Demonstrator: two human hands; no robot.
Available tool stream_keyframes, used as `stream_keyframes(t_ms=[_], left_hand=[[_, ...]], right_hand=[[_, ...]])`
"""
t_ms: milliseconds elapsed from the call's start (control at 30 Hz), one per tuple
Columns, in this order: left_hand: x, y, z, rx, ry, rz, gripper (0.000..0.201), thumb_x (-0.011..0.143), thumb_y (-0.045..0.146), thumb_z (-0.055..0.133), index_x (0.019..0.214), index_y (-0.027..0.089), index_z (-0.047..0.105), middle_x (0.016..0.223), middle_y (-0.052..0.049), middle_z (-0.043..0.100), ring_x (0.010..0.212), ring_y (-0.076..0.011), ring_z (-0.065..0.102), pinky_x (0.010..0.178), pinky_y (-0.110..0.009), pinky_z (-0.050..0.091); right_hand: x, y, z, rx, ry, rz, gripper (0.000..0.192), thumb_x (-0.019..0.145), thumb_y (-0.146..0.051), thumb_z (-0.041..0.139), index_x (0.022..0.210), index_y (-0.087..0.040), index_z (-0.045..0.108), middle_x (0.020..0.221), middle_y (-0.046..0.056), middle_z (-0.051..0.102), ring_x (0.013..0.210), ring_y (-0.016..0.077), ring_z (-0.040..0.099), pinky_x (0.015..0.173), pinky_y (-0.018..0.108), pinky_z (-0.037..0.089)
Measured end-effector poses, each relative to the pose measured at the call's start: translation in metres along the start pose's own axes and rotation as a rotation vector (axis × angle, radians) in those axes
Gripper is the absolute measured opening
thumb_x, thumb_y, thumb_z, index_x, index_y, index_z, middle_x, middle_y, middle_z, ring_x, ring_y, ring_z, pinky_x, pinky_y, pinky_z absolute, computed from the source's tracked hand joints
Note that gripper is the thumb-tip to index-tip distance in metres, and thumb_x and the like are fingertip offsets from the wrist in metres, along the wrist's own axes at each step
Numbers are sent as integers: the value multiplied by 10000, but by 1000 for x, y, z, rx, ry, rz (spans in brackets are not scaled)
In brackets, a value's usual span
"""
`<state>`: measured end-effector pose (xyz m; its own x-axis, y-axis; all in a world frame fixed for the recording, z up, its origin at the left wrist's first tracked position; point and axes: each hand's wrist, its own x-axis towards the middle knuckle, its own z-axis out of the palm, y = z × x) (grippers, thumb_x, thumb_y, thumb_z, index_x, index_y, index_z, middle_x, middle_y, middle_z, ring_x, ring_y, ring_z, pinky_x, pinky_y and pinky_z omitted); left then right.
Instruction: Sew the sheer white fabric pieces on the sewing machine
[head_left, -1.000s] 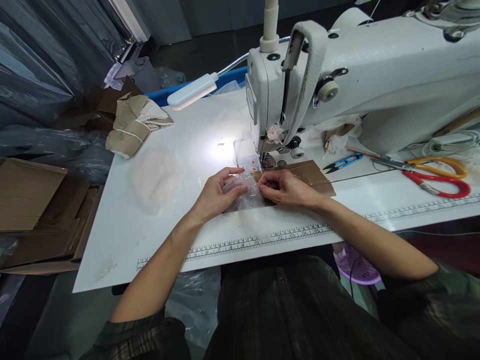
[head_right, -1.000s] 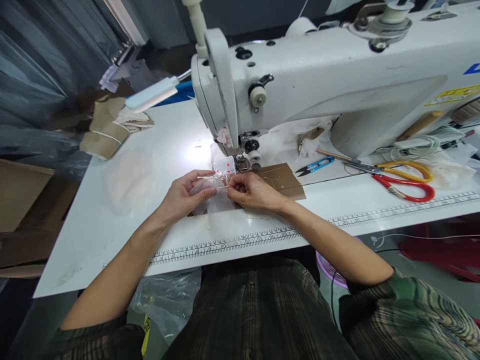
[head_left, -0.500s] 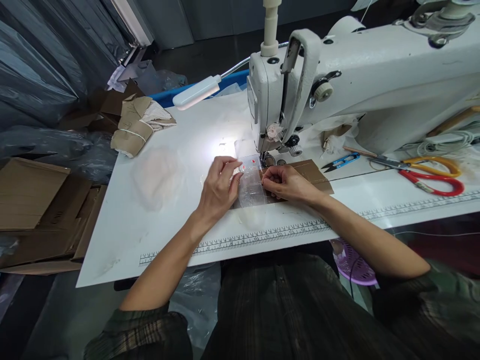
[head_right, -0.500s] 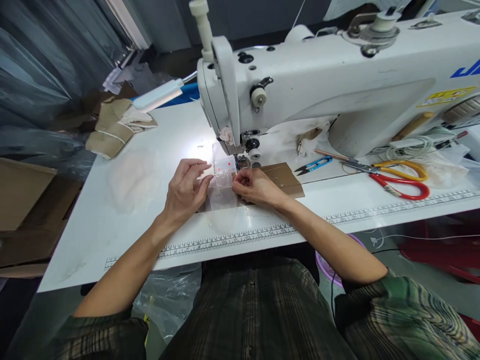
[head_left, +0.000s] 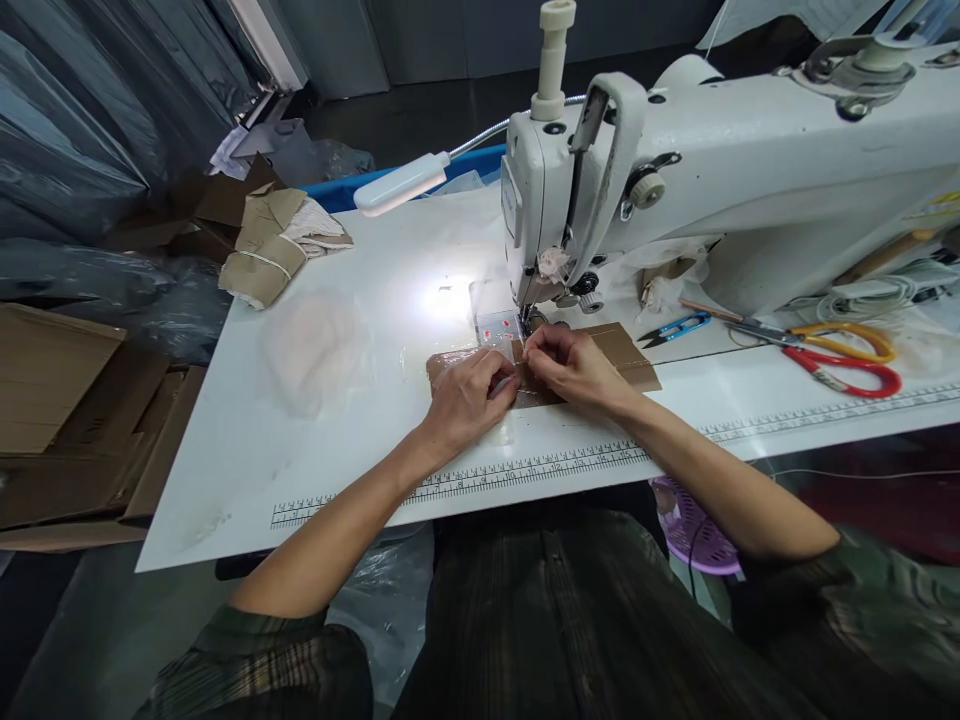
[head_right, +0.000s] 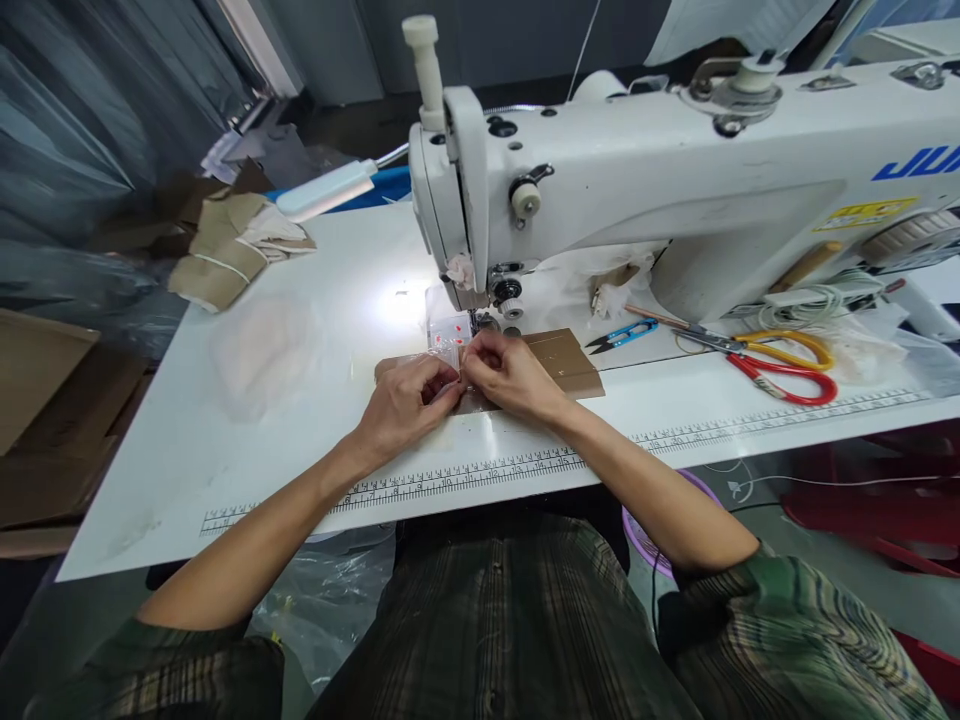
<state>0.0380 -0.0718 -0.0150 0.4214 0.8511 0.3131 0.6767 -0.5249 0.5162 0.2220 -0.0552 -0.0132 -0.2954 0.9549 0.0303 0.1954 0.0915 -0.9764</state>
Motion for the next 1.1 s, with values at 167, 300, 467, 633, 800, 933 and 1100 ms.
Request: stream_keyframes(t_ms=[167,300,467,633,800,933,1100], left_hand=[[1,-1,-9,-53,-60,48,182,892,203,539,784,179,683,734,-22,675,668,-144,594,676,-313,468],[0,-5,-17,-114,-145,35,182,895,251,568,855,236,745,807,-18,727,715,-157,637,694,-330,488],[0,-10,-16,-158,-209,45,160,912,295,603,904,256,758,821,-17,729,727,-155,645,708,-332,510],[0,-4,-31,-186,-103,175,241,876,335,673,1087,221,694,1135,-73,676,996,-186,639,802,-345,548],[-17,15,-35,-45,-101,154,194,932,339,596,945,151,638,880,-55,661,800,-165,620,668,-296,525],[-28,11,-14,210,-156,-15,295,906,433,620,929,139,592,919,-81,631,860,-219,613,701,-336,524],[-27,-2,-13,180,-161,-53,140,994,268,460,1007,147,528,948,-79,648,852,-183,622,689,-293,502]], right_hand=[[-7,-2,4,110,-271,-78,138,959,-287,466,858,-201,505,728,-17,572,665,106,541,621,255,441],[-5,-3,-16,-41,-253,-55,127,946,-291,490,851,-207,502,753,-6,586,686,119,533,652,274,435],[-8,4,-57,200,67,87,195,898,-329,553,755,-223,472,664,-17,498,650,129,506,625,283,418],[-20,2,-54,118,48,135,179,893,-329,577,775,-215,505,671,-2,527,633,131,517,598,274,417],[-17,-9,-44,-81,-38,114,217,914,-390,529,781,-221,501,672,11,550,595,140,494,517,266,385],[-17,-4,-52,-447,-183,-12,248,858,-463,595,898,-219,576,576,-4,520,495,157,462,482,304,365],[-21,-3,-44,-506,-518,-130,298,907,-505,513,846,-273,690,738,64,654,597,219,594,521,338,461]])
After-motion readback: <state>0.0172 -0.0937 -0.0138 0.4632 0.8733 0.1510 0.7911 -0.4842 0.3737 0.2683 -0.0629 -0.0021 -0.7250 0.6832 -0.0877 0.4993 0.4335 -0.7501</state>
